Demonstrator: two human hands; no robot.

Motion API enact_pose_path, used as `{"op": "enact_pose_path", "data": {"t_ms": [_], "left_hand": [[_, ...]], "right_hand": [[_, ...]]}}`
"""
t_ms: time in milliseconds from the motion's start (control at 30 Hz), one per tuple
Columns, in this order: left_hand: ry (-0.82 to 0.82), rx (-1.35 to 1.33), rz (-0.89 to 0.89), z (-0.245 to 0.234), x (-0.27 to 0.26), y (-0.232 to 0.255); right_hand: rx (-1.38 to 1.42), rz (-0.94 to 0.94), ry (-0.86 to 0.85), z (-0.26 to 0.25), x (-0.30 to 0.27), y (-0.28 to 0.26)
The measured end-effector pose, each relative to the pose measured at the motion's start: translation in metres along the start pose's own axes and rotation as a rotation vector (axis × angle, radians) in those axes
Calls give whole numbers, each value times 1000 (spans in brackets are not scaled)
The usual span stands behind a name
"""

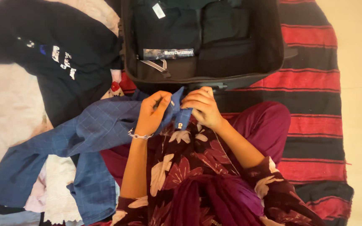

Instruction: The person folds blue pants by hand, smoothing them flat on a pile of clothing before folding them into a rectangle and placing them inside a black suitcase.

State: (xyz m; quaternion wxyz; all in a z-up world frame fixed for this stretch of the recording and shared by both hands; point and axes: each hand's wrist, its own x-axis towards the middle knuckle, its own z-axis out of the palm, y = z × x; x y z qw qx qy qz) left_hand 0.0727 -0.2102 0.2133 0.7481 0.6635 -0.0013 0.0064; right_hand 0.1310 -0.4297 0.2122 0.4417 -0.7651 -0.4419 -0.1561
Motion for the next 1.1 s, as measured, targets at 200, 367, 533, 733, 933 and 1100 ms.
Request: {"op": "enact_pose_path", "data": {"t_ms": [200, 367, 533, 733, 933, 1100], "left_hand": [[-86, -80, -51, -8, -28, 16], [170, 257, 90, 9, -33, 34], [345, 777, 421, 29, -31, 55], [363, 975, 489, 52, -32, 52], [206, 756, 368, 49, -35, 53], [133, 560, 216, 39, -36, 59]], "right_hand": [[151, 64, 129, 10, -7, 3], [153, -112, 73, 0, 0, -2], [193, -152, 28, -5, 5, -10], [224, -82, 40, -5, -6, -9], [260, 72, 85, 8, -24, 0], [262, 205, 110, 15, -38, 1]]}}
